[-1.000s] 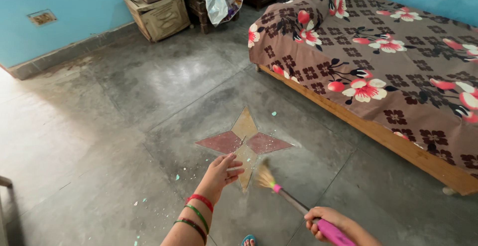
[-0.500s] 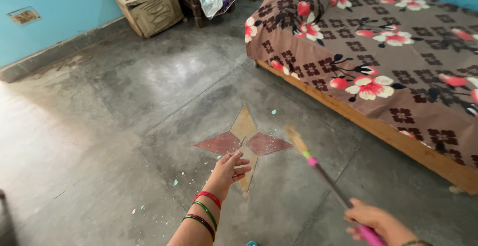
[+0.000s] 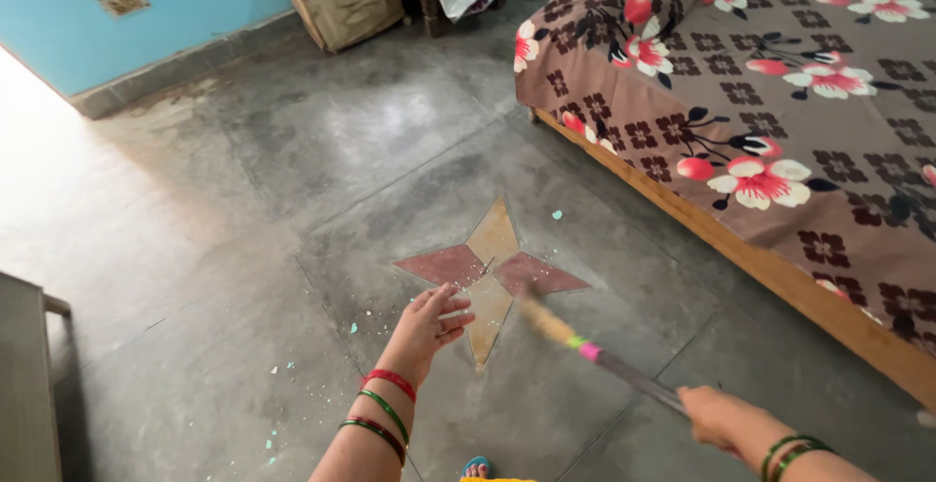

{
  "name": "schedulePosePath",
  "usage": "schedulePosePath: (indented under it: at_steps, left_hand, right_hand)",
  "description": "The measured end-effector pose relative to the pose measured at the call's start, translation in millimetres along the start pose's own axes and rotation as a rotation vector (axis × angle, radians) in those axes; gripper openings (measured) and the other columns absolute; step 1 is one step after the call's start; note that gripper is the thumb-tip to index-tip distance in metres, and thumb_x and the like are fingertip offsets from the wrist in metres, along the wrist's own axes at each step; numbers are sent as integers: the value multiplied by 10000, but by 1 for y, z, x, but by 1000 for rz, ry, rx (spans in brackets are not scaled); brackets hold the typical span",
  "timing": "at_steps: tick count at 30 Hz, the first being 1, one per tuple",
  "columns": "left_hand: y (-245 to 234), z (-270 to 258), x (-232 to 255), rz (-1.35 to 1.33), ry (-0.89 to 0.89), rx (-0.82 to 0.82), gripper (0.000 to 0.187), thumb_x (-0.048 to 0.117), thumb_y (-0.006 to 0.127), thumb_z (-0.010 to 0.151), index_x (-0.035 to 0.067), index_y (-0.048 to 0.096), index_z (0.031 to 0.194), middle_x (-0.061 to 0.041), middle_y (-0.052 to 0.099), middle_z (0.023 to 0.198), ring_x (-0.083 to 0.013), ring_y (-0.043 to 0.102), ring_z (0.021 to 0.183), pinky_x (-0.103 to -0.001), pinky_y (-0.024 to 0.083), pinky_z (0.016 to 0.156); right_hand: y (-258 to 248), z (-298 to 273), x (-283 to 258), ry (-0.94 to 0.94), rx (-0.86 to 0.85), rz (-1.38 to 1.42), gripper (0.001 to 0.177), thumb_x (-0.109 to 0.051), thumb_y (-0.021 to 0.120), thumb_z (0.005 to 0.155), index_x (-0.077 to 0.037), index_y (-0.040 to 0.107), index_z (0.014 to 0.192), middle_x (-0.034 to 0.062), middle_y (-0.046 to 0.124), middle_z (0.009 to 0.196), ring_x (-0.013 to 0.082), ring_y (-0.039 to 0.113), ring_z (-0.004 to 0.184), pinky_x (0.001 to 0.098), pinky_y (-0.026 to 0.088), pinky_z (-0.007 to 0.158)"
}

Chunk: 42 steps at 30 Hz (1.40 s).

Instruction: The person sweeps a tiled floor in a bedroom using a broom with a pink handle. They gather small pieces of debris into a pile near a star-shaped floor design, moving between two beds.

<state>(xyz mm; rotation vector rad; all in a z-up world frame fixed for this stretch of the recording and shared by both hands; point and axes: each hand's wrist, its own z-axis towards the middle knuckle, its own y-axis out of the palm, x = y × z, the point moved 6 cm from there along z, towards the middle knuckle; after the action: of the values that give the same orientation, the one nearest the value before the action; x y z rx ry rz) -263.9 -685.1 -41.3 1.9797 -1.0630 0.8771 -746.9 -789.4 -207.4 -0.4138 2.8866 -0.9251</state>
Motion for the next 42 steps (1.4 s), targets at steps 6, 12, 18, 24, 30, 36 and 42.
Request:
schedulePosePath:
  at_steps: [6,12,18,24,30,36,42]
  left_hand:
    - [28,-17,-12,-16,62,58,474,392,569,968,92,579,1335,-103,700,1256,-229,703,1099,-371,528,967]
    - [57,-37,-36,-46,79,105,502,403,562,977,56,586,1338,-98,695,1238,-224,700,1114,-374,534,983]
    - [96,-51,-46,-52,94,115,542,400,541,976,48,547,1388,-109,695,1249,-230,699,1117,-377,533,989]
    - [114,-60,-54,-34,93,147,518,386,568,968,92,529,1392,-95,688,1245,-221,697,1109,-363,527,979]
    - [121,-60,-57,-6,111,154,511,406,572,971,67,559,1352,-83,700,1220,-208,704,1087,-355,536,947]
    - [128,-57,-67,-21,107,160,504,412,572,969,66,569,1335,-92,702,1201,-223,708,1075,-366,545,954]
    - [131,-64,-68,-41,108,161,495,406,573,969,65,572,1327,-95,690,1208,-223,705,1087,-371,538,976]
  right_hand:
    - [-74,-32,6,-247,-4,-86,513,-43,651,870,-196,556,1350,98,724,860,223,708,602,377,542,476]
    - [-116,-89,52,-155,53,27,532,-64,665,883,-235,536,1370,114,724,879,262,718,598,420,557,494]
    - [-108,-53,114,-35,125,-173,522,-38,629,877,-184,530,1369,124,749,927,284,770,684,409,612,550]
    - [-36,-13,99,-226,73,-192,590,-59,665,844,-176,508,1401,93,747,870,255,775,702,395,596,582]
    - [-49,-49,98,-273,-103,94,582,-52,615,857,-242,540,1401,98,649,734,206,625,528,377,498,454]
    - [-67,-25,146,-218,18,305,443,-45,654,881,-147,555,1301,127,679,735,223,664,486,376,506,418]
    - [-41,37,180,25,103,382,330,-63,671,918,20,560,1218,160,716,686,229,673,469,378,549,399]
